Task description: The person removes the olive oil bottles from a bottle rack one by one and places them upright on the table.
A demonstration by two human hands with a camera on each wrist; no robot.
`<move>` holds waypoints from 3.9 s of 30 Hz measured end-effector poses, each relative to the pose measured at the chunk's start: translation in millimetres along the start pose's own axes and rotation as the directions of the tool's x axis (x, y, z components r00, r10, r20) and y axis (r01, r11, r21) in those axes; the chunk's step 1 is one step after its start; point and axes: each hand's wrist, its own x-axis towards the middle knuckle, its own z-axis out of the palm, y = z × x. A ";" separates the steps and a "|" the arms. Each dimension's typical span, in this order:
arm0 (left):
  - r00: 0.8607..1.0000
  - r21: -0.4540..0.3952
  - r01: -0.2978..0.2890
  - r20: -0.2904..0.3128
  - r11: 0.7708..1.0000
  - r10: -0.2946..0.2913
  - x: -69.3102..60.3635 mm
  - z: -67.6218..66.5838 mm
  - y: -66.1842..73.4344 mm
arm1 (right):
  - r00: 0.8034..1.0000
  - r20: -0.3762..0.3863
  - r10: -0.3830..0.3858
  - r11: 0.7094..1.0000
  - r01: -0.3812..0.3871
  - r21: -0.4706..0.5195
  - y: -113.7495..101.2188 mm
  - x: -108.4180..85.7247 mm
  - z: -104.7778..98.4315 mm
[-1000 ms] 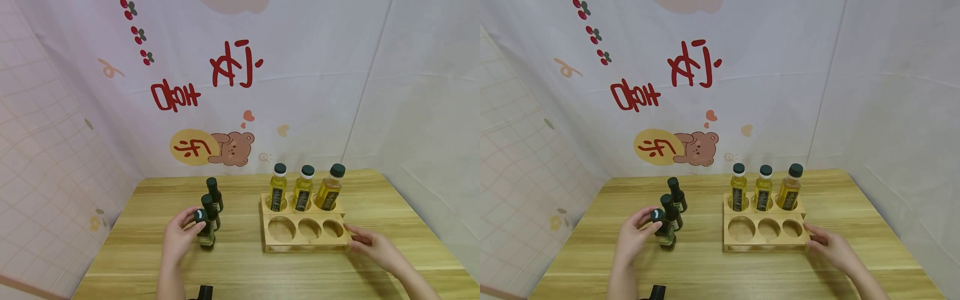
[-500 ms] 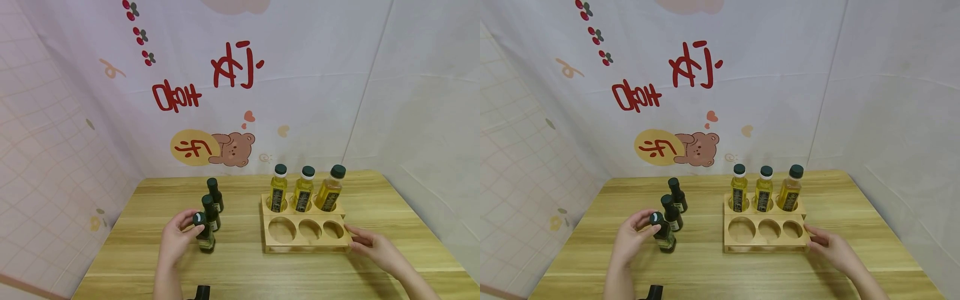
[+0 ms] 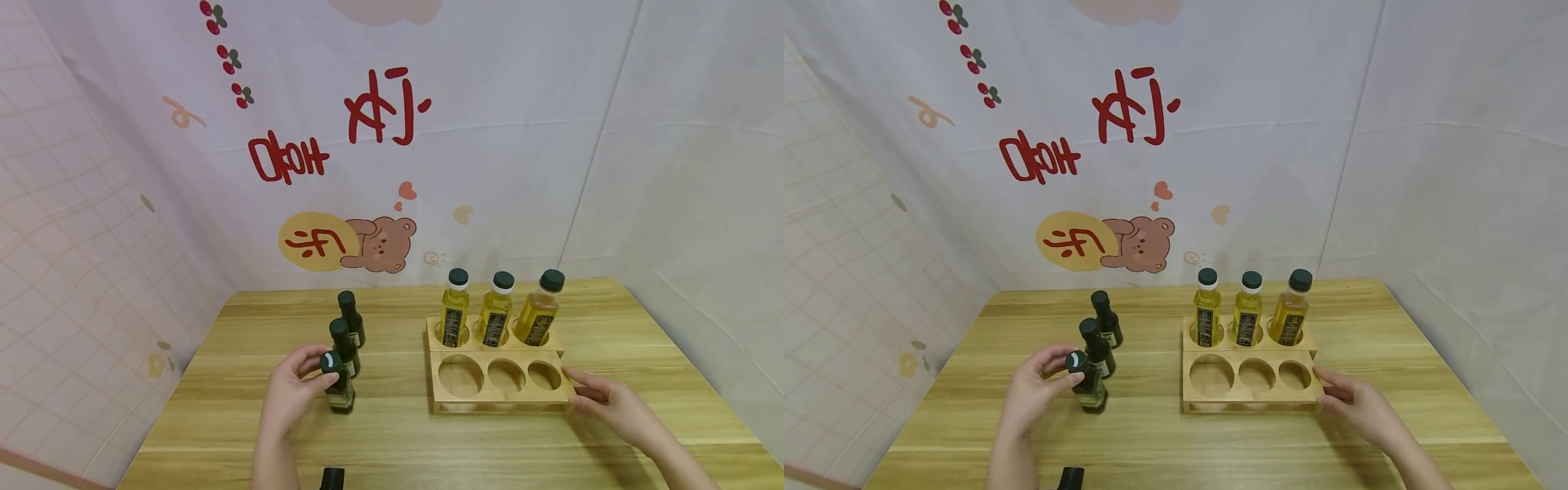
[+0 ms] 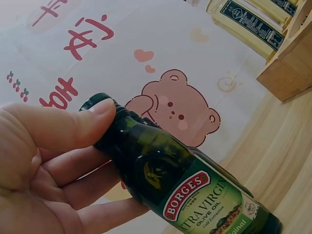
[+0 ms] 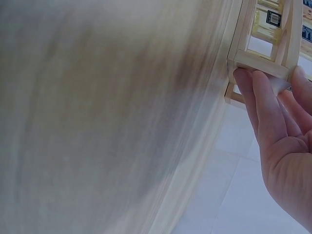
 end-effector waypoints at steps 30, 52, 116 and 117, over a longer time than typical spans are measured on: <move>0.972 -0.009 -0.220 0.078 0.975 0.220 6.3 16.1 58.6 | 1.000 0.005 0.024 0.999 -0.024 -0.023 -0.8 -0.5 -1.5; 0.931 0.005 -0.320 0.189 0.947 0.313 31.0 93.4 71.8 | 0.999 0.019 0.027 0.999 -0.028 0.018 0.9 0.3 -1.2; 0.960 -0.133 -0.225 0.140 0.965 0.243 85.5 192.8 77.0 | 1.000 0.022 0.011 0.998 -0.012 0.055 -0.9 0.0 -0.4; 0.961 -0.135 -0.225 0.134 0.965 0.243 85.2 192.6 77.2 | 1.000 0.018 0.008 0.999 -0.009 0.051 -0.7 -0.1 -0.3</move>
